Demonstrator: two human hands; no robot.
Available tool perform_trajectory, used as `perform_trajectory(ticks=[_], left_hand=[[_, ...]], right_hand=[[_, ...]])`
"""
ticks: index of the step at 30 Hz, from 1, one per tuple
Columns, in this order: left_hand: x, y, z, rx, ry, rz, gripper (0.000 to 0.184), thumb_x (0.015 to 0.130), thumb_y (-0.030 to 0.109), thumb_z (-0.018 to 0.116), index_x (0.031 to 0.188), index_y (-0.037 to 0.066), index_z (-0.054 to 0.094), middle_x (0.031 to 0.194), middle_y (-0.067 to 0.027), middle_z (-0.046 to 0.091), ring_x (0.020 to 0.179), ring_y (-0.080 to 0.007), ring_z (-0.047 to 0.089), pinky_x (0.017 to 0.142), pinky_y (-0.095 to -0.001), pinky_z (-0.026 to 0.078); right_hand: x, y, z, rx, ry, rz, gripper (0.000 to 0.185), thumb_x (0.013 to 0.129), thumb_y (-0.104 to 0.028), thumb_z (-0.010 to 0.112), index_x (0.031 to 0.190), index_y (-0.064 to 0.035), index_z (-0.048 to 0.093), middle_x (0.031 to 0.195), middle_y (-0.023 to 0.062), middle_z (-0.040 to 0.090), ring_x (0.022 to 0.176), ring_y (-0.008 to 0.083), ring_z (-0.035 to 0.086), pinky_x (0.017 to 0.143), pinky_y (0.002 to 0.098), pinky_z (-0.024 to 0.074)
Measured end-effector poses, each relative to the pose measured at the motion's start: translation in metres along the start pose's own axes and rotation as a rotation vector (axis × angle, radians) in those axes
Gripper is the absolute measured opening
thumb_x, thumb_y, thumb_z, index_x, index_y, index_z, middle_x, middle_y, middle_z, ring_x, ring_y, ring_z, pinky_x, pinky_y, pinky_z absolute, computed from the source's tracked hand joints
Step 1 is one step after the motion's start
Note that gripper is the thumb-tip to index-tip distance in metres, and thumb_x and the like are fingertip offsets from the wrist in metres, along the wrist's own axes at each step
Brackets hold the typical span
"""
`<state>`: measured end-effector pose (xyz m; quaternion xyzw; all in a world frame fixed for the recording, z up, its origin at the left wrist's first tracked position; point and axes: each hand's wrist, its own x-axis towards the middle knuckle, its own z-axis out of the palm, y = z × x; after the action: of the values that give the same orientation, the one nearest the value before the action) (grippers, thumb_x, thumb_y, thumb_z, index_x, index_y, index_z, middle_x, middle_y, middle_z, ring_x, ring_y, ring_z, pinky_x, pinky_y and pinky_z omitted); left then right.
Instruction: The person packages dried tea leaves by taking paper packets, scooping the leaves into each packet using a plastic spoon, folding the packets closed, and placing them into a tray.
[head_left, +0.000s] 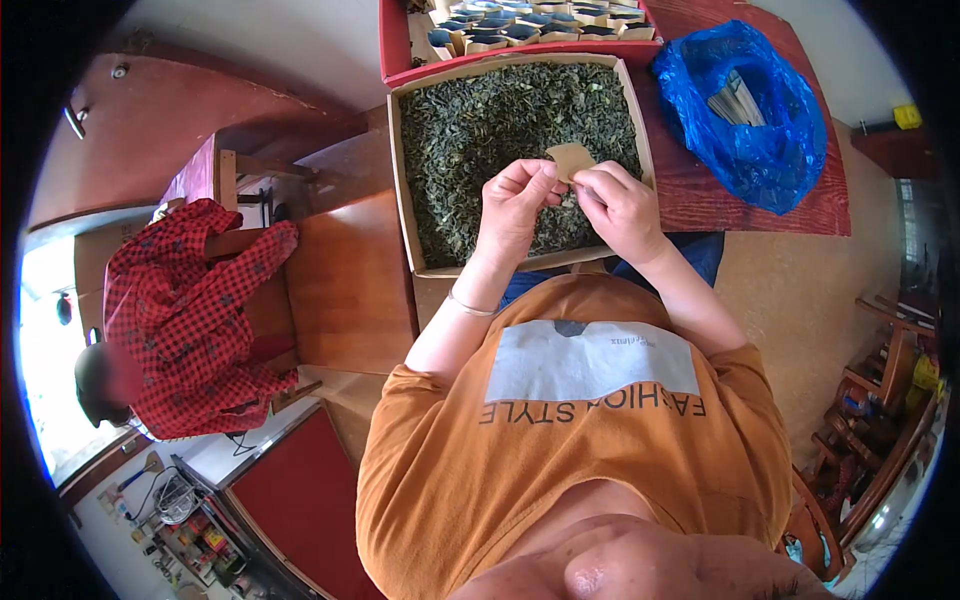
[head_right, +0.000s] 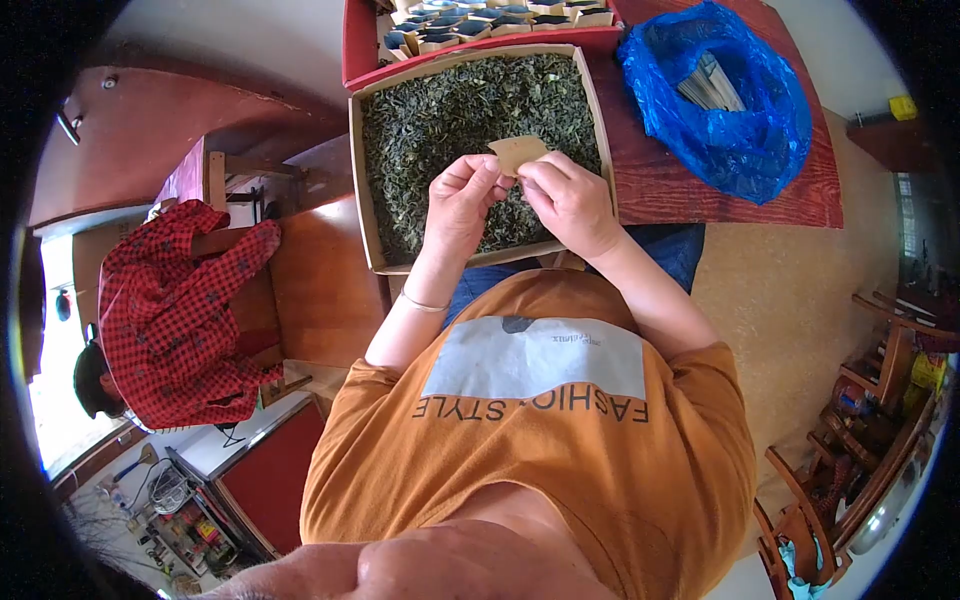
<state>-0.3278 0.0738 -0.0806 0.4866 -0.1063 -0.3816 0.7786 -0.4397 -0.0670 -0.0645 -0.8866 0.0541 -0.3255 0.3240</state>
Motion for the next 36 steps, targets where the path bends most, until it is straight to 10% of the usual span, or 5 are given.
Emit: perform_trajectory(ticks=[36], left_hand=[[-0.0019,-0.0038,-0.0049,0.113,-0.012,-0.01,0.015,0.103,0.018,0.065,0.105,0.003,0.067,0.094,-0.0028,0.07,0.083,-0.0095,0.066,0.077,-0.0251,0.056]], right_hand=[[-0.0051,0.0069,0.0074,0.094,-0.08,0.036,0.02,0.089,-0.001,0.069,0.108,-0.0058,0.068,0.102,0.0123,0.072,0.088,0.0322,0.072,0.072,0.0389,0.0587]])
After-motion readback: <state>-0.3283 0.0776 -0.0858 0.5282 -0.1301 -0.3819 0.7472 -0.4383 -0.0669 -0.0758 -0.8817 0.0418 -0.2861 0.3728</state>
